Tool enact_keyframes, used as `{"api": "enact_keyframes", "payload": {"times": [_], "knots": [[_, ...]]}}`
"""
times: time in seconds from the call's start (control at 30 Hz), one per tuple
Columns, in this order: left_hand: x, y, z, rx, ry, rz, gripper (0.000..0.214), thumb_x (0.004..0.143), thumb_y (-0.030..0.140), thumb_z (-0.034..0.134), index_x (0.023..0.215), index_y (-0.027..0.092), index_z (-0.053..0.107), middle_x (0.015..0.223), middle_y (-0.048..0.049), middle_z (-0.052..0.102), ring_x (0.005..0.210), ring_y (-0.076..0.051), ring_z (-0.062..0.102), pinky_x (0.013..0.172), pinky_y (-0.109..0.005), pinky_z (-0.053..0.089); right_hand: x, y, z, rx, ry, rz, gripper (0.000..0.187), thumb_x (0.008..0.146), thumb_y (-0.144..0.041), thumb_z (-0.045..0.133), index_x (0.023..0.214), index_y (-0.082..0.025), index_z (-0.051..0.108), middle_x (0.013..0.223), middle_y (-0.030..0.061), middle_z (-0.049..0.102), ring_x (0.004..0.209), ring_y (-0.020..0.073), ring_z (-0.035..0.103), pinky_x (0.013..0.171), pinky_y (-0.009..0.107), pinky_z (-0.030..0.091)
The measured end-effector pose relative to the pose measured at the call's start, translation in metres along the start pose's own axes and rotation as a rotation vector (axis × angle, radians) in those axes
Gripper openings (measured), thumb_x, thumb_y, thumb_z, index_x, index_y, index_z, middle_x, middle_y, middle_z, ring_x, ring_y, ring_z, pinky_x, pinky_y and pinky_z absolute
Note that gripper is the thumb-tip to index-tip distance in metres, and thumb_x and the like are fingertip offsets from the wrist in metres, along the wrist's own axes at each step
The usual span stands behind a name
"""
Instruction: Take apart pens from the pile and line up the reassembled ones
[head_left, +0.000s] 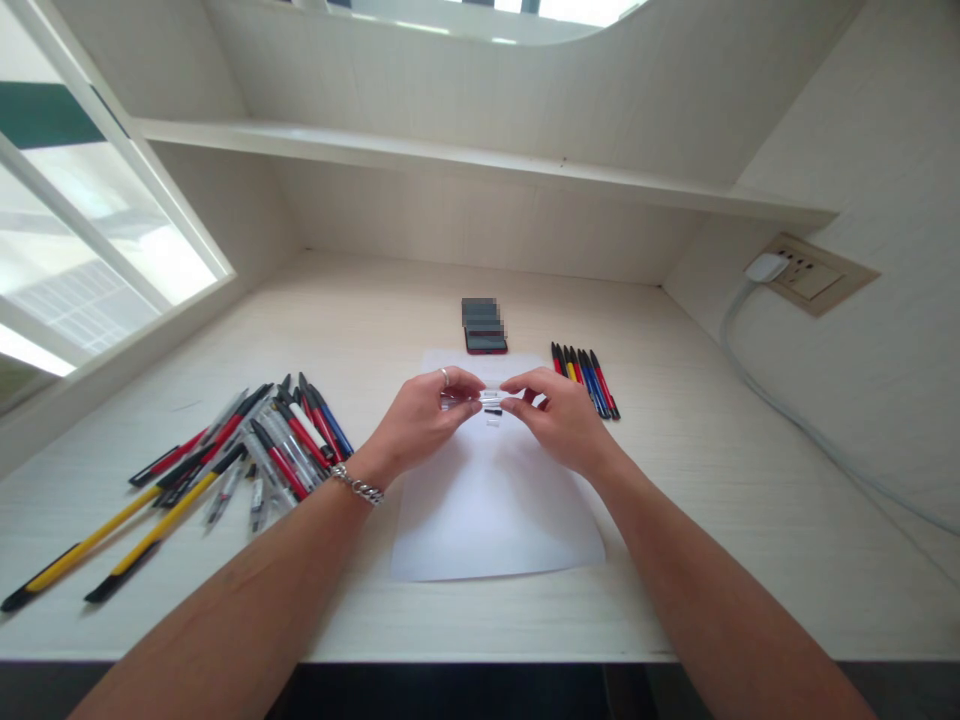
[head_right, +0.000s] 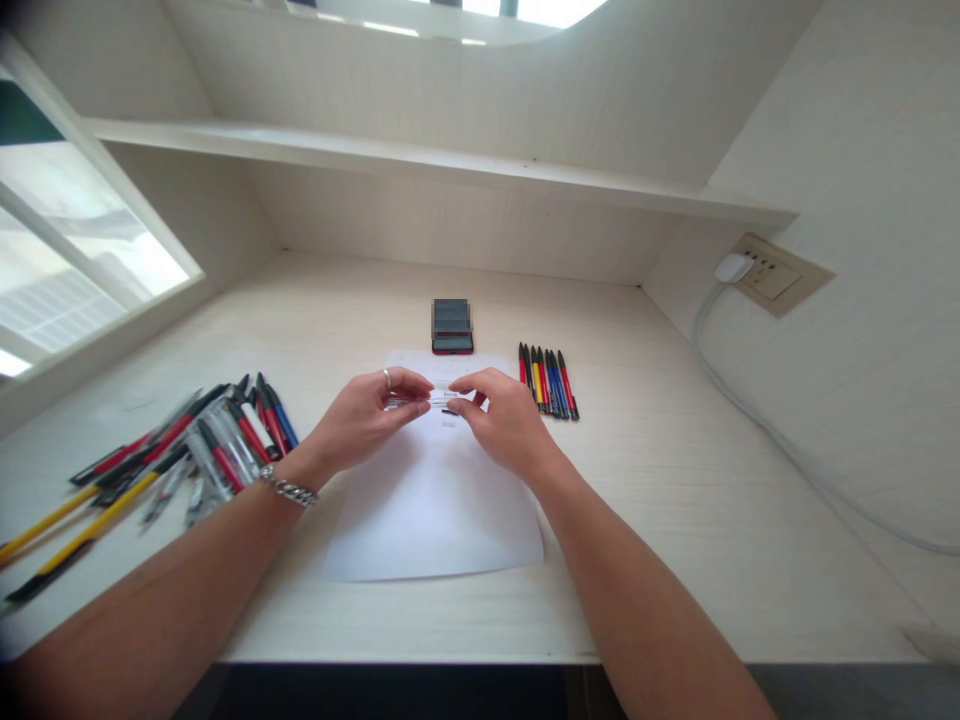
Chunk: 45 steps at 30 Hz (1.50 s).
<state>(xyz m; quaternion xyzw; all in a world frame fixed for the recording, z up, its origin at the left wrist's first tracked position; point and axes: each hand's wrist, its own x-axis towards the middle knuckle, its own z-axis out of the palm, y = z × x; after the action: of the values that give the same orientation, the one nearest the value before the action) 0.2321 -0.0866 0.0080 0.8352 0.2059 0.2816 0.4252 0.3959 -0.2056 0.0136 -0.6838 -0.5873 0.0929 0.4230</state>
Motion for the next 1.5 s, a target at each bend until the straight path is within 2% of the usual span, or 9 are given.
{"api": "enact_keyframes", "payload": {"times": [0.23,0.33,0.5,0.6,0.97,1.17,1.23,1.33,1.5], "knots": [[-0.004,0.006,0.007,-0.099,-0.052,0.015,0.019,0.080,0.035,0.066,0.091,0.020,0.068,0.092,-0.0033,0.072,0.084,-0.017,0.066,0.078,-0.029,0.052,-0.004,-0.004,-0.003,-0.066,-0.095,-0.059,0.012,0.082,-0.019,0.066,0.091,-0.025,0.072,0.089,0.0012,0.070,0.078,0.0143,0.061,0.072,0.027,0.046],[-0.002,0.005,0.002,-0.026,-0.060,-0.003,0.024,0.080,0.041,0.065,0.090,0.019,0.069,0.091,-0.0037,0.072,0.082,-0.018,0.066,0.077,-0.029,0.051,-0.003,-0.005,-0.010,-0.122,-0.151,-0.015,0.011,0.083,-0.021,0.064,0.089,-0.025,0.073,0.089,0.0014,0.070,0.079,0.0150,0.062,0.071,0.027,0.045],[0.003,-0.002,-0.013,0.200,0.070,-0.057,0.027,0.083,0.045,0.059,0.084,0.020,0.071,0.083,-0.0025,0.073,0.072,-0.016,0.064,0.068,-0.028,0.047,-0.002,-0.005,-0.018,-0.181,-0.243,0.077,0.010,0.081,-0.025,0.064,0.083,-0.025,0.074,0.085,0.0008,0.072,0.075,0.0154,0.063,0.068,0.026,0.045],[0.005,-0.006,-0.018,0.277,0.103,-0.085,0.029,0.083,0.046,0.058,0.082,0.020,0.071,0.081,-0.0020,0.073,0.071,-0.016,0.063,0.068,-0.028,0.046,-0.001,-0.003,-0.016,-0.188,-0.283,0.119,0.011,0.078,-0.024,0.065,0.081,-0.026,0.076,0.086,0.0009,0.073,0.075,0.0158,0.064,0.067,0.026,0.045],[0.006,-0.007,-0.021,0.372,0.068,-0.118,0.031,0.081,0.048,0.057,0.080,0.020,0.072,0.081,-0.0026,0.073,0.070,-0.018,0.062,0.067,-0.029,0.044,0.000,0.011,-0.006,-0.158,-0.422,0.248,0.013,0.073,-0.021,0.066,0.077,-0.026,0.077,0.081,0.0003,0.074,0.073,0.0170,0.065,0.066,0.026,0.045],[0.008,-0.013,-0.026,0.420,0.039,-0.118,0.027,0.081,0.043,0.057,0.082,0.022,0.073,0.079,-0.0019,0.073,0.071,-0.018,0.062,0.069,-0.029,0.044,0.003,0.008,-0.022,-0.150,-0.343,0.256,0.015,0.074,-0.030,0.067,0.086,-0.023,0.075,0.087,0.0031,0.072,0.074,0.0158,0.063,0.065,0.025,0.044],[0.009,-0.015,-0.030,0.443,0.042,-0.131,0.026,0.081,0.042,0.057,0.082,0.022,0.073,0.080,-0.0021,0.073,0.072,-0.018,0.062,0.069,-0.029,0.044,0.006,0.010,-0.030,-0.148,-0.275,0.254,0.018,0.079,-0.035,0.062,0.079,-0.021,0.073,0.082,0.0033,0.071,0.072,0.0150,0.061,0.063,0.025,0.042],[0.011,-0.019,-0.037,0.480,0.065,-0.169,0.028,0.081,0.043,0.054,0.083,0.022,0.073,0.078,-0.0022,0.073,0.071,-0.019,0.063,0.068,-0.030,0.043,0.008,0.017,-0.042,-0.144,-0.167,0.299,0.034,0.083,-0.047,0.055,0.071,-0.018,0.069,0.069,0.0024,0.066,0.060,0.0132,0.054,0.056,0.026,0.036],[0.013,-0.023,-0.043,0.471,0.083,-0.217,0.027,0.080,0.039,0.054,0.088,0.021,0.073,0.074,-0.0020,0.072,0.071,-0.019,0.063,0.068,-0.030,0.044,0.010,0.030,-0.046,-0.105,-0.027,0.335,0.047,0.082,-0.058,0.051,0.071,-0.016,0.068,0.055,0.0001,0.056,0.050,0.0114,0.045,0.052,0.026,0.032]]}}
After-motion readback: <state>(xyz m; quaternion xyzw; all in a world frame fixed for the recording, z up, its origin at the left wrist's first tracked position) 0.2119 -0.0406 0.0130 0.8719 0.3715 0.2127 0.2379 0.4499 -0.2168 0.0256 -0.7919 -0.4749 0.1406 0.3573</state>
